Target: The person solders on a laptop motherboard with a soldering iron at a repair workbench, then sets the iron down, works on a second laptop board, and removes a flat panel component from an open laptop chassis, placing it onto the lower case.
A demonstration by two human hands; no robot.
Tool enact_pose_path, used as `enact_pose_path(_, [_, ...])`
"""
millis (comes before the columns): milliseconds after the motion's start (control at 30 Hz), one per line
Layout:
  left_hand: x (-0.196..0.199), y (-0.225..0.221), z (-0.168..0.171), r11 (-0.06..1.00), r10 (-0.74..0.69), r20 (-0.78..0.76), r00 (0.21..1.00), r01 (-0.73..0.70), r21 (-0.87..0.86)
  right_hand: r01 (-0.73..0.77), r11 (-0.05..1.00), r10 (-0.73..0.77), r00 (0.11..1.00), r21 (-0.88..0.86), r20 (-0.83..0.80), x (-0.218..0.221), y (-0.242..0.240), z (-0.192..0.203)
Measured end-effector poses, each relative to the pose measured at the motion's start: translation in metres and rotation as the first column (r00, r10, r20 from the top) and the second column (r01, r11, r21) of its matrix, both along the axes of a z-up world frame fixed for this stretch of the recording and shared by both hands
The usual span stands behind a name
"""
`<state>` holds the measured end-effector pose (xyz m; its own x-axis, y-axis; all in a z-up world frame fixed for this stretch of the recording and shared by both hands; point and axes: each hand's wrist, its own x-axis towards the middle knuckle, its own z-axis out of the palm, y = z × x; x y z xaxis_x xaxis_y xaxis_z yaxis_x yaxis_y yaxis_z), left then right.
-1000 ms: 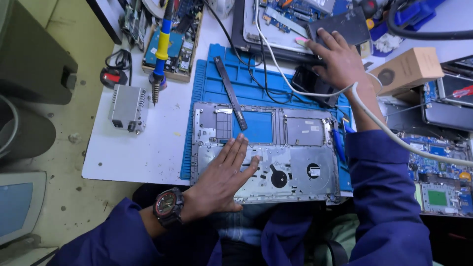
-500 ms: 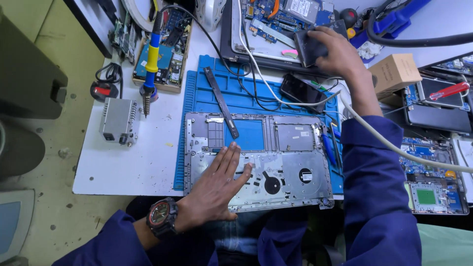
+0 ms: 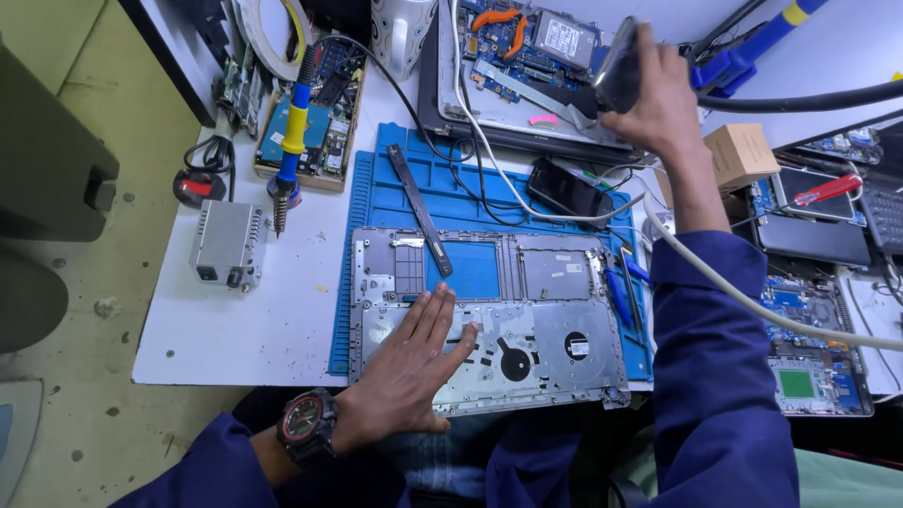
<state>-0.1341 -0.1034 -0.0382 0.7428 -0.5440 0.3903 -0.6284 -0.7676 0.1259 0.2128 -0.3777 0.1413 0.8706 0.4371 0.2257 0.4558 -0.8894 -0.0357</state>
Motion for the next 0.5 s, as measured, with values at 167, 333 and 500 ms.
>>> enact_pose_path(167, [0.0, -0.001, 0.003, 1.0, -0.003, 0.008, 1.0, 0.004, -0.012, 0.126, 0.989, -0.128, 0.992, -0.078, -0.021, -0.008, -0.015, 0.008])
enact_pose_path(333, [0.002, -0.001, 0.001, 1.0, 0.006, 0.034, 0.999, -0.005, -0.025, 0.039, 0.998, -0.04, 0.999, 0.051, 0.018, -0.006, -0.018, -0.002])
enact_pose_path(500, [0.002, 0.0, 0.003, 1.0, -0.008, 0.006, 1.0, 0.008, -0.005, -0.033, 0.981, 0.048, 0.996, 0.191, -0.075, -0.006, -0.016, -0.004])
